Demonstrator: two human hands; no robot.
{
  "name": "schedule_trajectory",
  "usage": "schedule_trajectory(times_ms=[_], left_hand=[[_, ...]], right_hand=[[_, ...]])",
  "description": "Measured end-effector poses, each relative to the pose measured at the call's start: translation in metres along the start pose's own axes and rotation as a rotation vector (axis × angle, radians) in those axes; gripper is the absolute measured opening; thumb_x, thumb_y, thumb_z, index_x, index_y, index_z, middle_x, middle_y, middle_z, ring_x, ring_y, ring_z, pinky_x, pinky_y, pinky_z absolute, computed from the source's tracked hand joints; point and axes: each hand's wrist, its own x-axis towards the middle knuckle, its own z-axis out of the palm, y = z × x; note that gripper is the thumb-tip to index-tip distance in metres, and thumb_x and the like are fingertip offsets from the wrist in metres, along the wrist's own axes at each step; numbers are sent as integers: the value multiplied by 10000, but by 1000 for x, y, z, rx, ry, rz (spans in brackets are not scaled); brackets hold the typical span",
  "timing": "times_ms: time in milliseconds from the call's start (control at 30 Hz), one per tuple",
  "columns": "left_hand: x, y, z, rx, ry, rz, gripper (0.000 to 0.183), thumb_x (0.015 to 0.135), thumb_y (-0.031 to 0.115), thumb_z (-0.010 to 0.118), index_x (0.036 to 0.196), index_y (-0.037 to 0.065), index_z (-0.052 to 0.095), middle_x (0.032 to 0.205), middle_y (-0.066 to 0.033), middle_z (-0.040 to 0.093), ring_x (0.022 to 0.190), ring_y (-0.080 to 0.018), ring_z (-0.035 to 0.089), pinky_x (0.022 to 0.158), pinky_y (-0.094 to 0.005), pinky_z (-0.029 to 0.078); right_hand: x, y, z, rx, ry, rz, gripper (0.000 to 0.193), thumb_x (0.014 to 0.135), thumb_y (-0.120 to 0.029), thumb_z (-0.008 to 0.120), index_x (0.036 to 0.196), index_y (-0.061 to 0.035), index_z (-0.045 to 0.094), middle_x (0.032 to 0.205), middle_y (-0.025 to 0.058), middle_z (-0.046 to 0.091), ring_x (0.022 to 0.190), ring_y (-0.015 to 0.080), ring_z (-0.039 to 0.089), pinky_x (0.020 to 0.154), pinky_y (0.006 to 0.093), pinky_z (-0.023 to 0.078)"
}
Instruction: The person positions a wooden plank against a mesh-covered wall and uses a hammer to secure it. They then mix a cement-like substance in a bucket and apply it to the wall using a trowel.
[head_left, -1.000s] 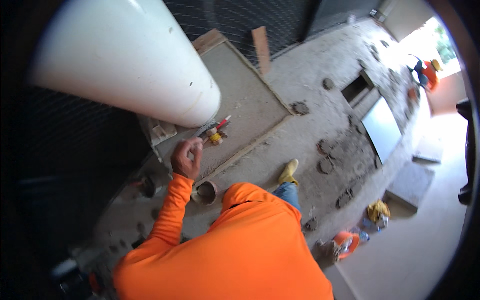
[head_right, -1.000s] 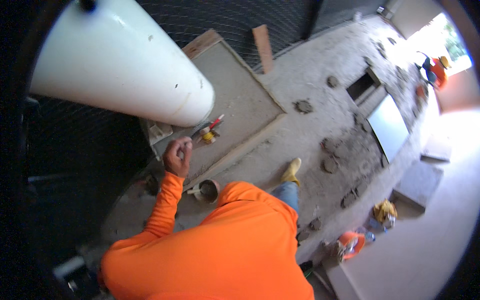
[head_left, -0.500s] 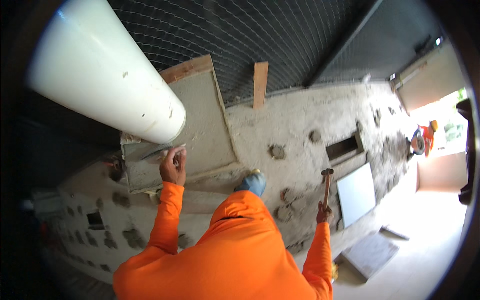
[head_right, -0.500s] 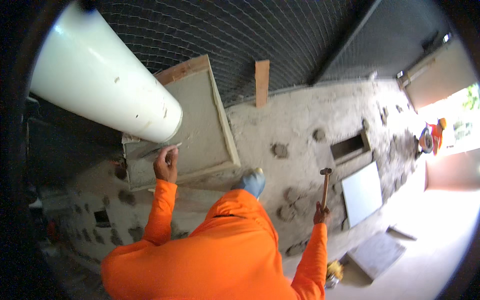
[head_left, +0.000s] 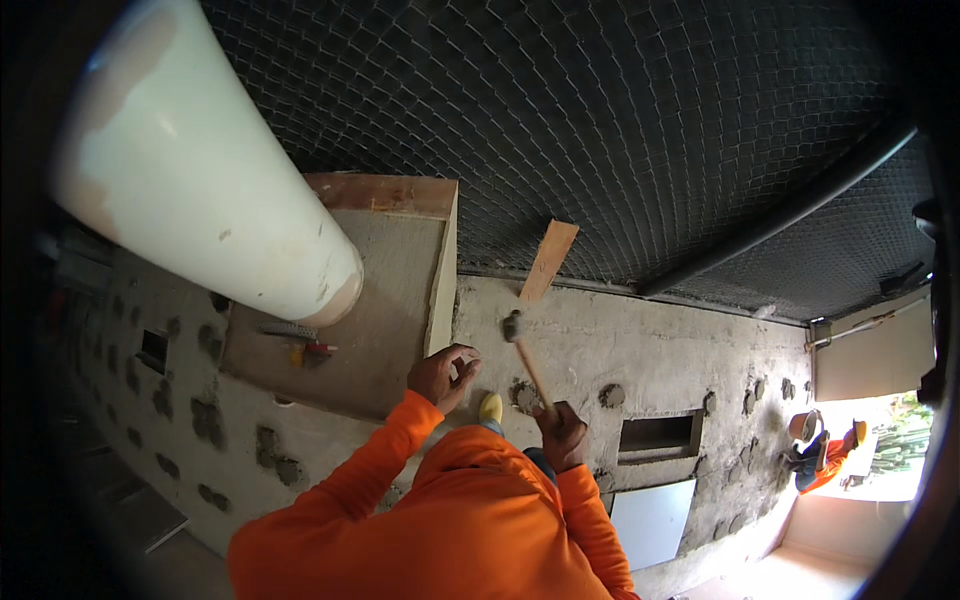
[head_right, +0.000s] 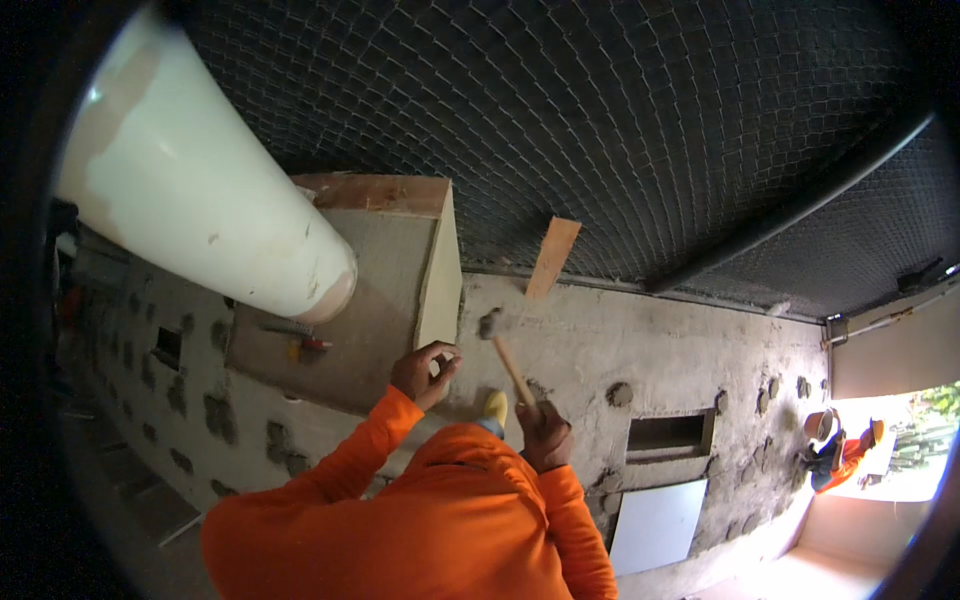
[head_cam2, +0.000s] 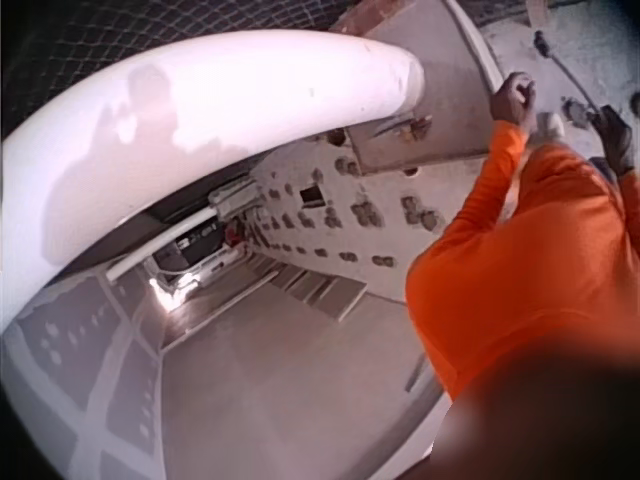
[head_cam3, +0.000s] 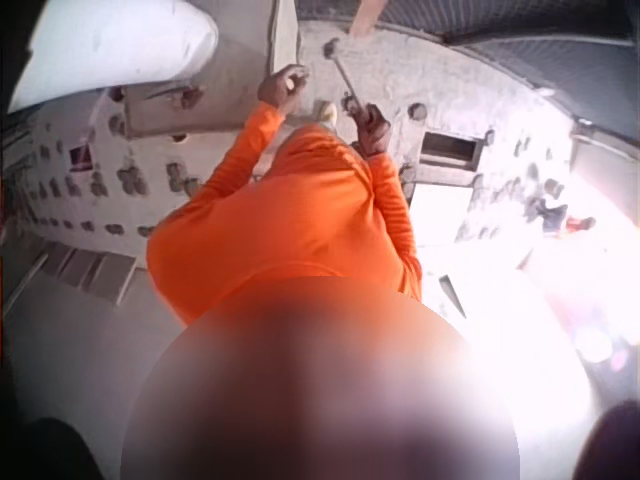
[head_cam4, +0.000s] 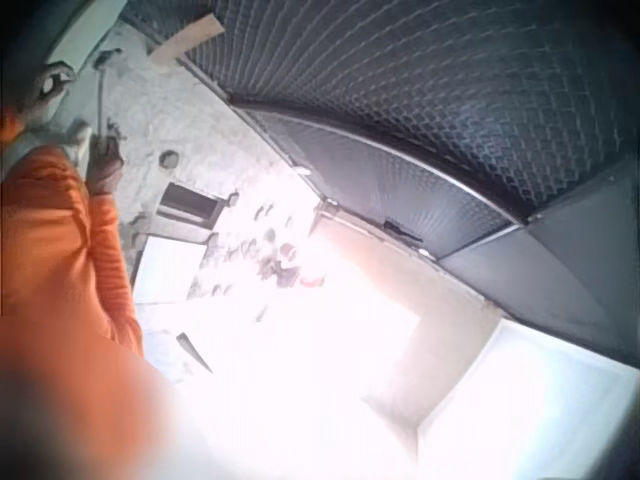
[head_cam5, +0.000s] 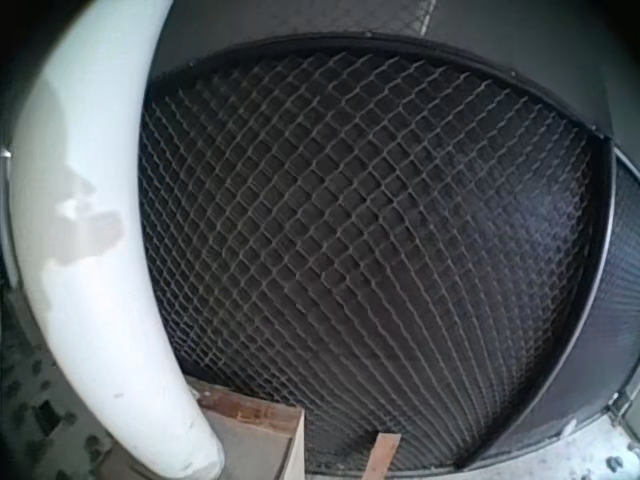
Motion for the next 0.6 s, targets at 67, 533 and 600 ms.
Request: schedule_trajectory(times_ms=[67,533,600], left_hand=[[16,4,-4,44,60,-13,238,932,326,658,1092,153,687,876,-24,709,685,-186,658,683,-336,530],[188,-11,-68,422,705,1,295,889,253,705,1173,179,674,967,-49,709,909,-257,685,800,-375,541],[214,-17,-70,379,728,-128,298,883,242,708,1171,171,674,956,-52,706,893,-259,682,810,-371,537]], right_hand=[[19,-20,1,9,-92,-119,332,877,-351,737,860,-32,648,629,145,565,536,218,513,542,379,455],[232,-45,1,-16,-529,-449,362,939,-352,658,826,-13,599,672,169,587,639,368,605,595,446,458],[282,-49,8,-34,-570,-517,328,934,-331,667,844,-22,603,664,170,583,606,361,596,567,435,451]])
